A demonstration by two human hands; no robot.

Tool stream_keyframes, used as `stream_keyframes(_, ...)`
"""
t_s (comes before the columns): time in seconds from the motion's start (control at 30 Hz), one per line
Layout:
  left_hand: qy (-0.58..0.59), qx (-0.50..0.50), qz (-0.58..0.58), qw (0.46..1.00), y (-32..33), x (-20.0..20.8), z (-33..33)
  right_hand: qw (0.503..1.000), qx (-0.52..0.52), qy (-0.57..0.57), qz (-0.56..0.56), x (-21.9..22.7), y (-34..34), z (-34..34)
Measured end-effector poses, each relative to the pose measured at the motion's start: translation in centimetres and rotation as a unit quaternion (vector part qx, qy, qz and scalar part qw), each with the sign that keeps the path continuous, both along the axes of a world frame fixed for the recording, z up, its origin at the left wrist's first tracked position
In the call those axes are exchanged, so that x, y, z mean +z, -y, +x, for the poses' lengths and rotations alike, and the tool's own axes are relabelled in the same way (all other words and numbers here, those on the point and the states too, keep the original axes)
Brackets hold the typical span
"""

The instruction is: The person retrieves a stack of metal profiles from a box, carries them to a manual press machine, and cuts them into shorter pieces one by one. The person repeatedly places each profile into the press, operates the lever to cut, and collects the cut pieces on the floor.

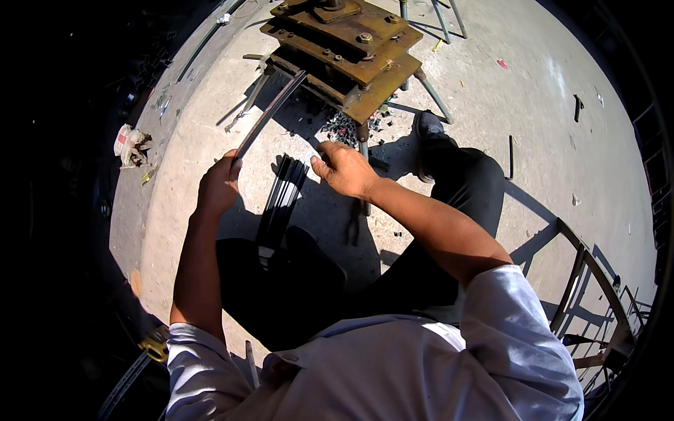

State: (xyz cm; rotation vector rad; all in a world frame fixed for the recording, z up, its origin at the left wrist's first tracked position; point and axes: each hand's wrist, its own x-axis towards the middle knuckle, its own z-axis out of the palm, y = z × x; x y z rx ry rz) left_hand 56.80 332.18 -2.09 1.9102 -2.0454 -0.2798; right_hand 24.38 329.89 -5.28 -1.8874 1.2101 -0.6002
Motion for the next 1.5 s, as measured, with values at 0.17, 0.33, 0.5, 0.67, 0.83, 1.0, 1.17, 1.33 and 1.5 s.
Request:
stream_keyframes(0.17,0.004,-0.011,-0.005,1.0,-0.2,-1.4,-0.5,0.987,-0.073,0.097,0.109,-3.8,3.0,3.4)
stream_keyframes(0.33,0.023,-0.013,0.038,0.999,-0.1,-0.5,-1.6,0.941,-0.112,0.241,0.211,-4.3,5.4,6.1)
stream_keyframes(0.5,0.047,-0.027,-0.005,0.999,-0.3,-1.7,-1.7,0.899,-0.141,0.313,0.273,-2.1,6.3,7.6)
stream_keyframes(0.67,0.03,-0.026,-0.015,0.999,-0.3,-2.4,-1.4,0.875,-0.154,0.351,0.295,-1.7,6.9,8.3)
stream_keyframes(0.83,0.048,-0.017,-0.008,0.999,-0.3,-1.7,-2.0,0.849,-0.167,0.39,0.314,-1.3,7.1,8.5)
stream_keyframes(1.0,0.063,-0.018,-0.009,0.998,-0.3,-1.6,-2.0,0.833,-0.165,0.415,0.326,-1.1,7.1,8.6)
stream_keyframes(1.17,0.064,-0.006,0.008,0.998,-0.5,-1.2,-2.2,0.827,-0.165,0.432,0.319,-1.3,7.2,8.7)
stream_keyframes(1.33,0.065,0.006,0.029,0.997,-0.4,-0.9,-2.6,0.825,-0.154,0.447,0.31,-2.1,7.9,9.0)
stream_keyframes(1.5,0.072,0.007,0.033,0.997,-0.6,-0.6,-2.5,0.826,-0.14,0.442,0.321,-2.4,8.2,9.3)
